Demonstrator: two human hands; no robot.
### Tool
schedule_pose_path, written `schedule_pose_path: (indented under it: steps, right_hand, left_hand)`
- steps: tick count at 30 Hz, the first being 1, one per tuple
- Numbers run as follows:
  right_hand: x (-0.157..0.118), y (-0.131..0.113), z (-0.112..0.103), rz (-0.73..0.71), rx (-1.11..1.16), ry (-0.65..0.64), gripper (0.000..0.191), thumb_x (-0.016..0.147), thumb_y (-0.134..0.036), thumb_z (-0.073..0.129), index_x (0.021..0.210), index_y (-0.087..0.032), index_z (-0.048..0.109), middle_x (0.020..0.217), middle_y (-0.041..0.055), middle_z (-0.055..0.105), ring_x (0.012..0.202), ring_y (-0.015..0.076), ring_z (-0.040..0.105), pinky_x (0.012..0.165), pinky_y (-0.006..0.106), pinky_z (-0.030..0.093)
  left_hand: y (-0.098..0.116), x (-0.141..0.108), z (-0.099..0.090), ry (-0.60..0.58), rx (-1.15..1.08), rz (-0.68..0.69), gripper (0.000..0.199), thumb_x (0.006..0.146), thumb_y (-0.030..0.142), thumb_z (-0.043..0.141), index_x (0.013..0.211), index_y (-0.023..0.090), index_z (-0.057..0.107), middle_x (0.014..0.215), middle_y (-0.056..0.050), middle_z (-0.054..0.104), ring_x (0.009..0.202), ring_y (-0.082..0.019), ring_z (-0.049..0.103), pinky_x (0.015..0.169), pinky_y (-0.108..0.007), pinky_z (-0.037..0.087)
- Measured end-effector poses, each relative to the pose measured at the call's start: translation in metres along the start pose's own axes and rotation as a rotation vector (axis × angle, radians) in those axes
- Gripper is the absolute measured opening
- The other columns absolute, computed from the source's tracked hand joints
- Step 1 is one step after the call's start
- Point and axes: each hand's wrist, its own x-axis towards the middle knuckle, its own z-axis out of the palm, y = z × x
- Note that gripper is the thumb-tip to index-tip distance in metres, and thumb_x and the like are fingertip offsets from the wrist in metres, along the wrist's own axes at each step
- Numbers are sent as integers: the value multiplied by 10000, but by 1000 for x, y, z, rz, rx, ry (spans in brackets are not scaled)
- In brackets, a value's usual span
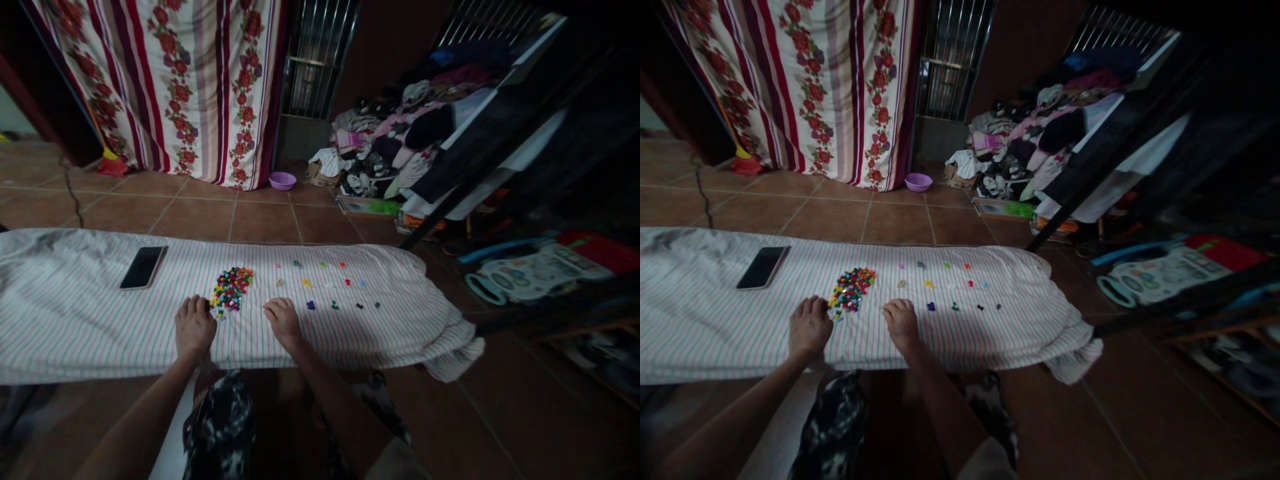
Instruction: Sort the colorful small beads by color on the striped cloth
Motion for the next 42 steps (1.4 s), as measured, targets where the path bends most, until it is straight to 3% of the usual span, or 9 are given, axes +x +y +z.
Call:
schedule_pose_path:
  steps: [7, 13, 19, 26, 32, 36, 42]
  right_hand:
    - [2, 1, 4, -5, -4, 14, 150, 942, -209, 591, 913, -236, 736, 941, 42, 678, 952, 192, 573, 894, 325, 438]
    - [4, 3, 1, -33, 47, 15, 168, 942, -252, 604, 877, -247, 758, 1029, 34, 728, 962, 181, 599, 905, 325, 443]
    - [3, 14, -15, 22, 67, 163, 215, 955, -239, 539, 916, -226, 750, 998, 58, 733, 971, 200, 621, 902, 341, 467]
    - [-11, 58, -54, 133, -104, 383, 247, 946, -204, 491, 858, -193, 721, 946, 88, 731, 936, 217, 624, 911, 371, 450]
    - [-27, 77, -62, 170, -189, 243, 212, 904, -177, 516, 917, -174, 727, 983, 93, 725, 940, 216, 624, 915, 359, 433]
    - [-26, 76, -58, 169, -184, 175, 206, 878, -153, 534, 955, -182, 722, 995, 95, 712, 947, 219, 623, 882, 332, 458]
    - [-23, 69, -52, 87, -123, 94, 171, 878, -135, 544, 855, -201, 700, 906, 64, 695, 880, 198, 619, 825, 305, 479]
  left_hand:
    - [-2, 0, 3, 3, 2, 1, 230, 873, 164, 431, 1013, 174, 612, 1208, -146, 616, 1222, -309, 499, 994, -454, 403]
    - [-3, 0, 4, -6, 12, 3, 241, 881, 169, 422, 1034, 162, 609, 1227, -151, 608, 1232, -314, 493, 995, -448, 407]
    - [-2, 0, 3, 4, 22, 10, 248, 885, 163, 418, 1035, 153, 615, 1235, -160, 611, 1233, -313, 492, 1006, -457, 405]
    - [0, 0, -1, -28, 39, -8, 258, 898, 173, 415, 1056, 141, 617, 1253, -155, 613, 1247, -322, 491, 991, -453, 415]
    - [0, 1, -1, -21, 42, 12, 251, 888, 170, 429, 1044, 130, 621, 1223, -164, 624, 1218, -314, 506, 962, -448, 429]
    - [-1, 1, 0, -19, 48, 13, 247, 883, 172, 438, 1042, 129, 622, 1234, -161, 622, 1219, -322, 503, 972, -453, 426]
    - [-1, 1, 0, -29, 52, 4, 259, 884, 173, 438, 1065, 133, 619, 1249, -156, 617, 1242, -325, 494, 981, -455, 427]
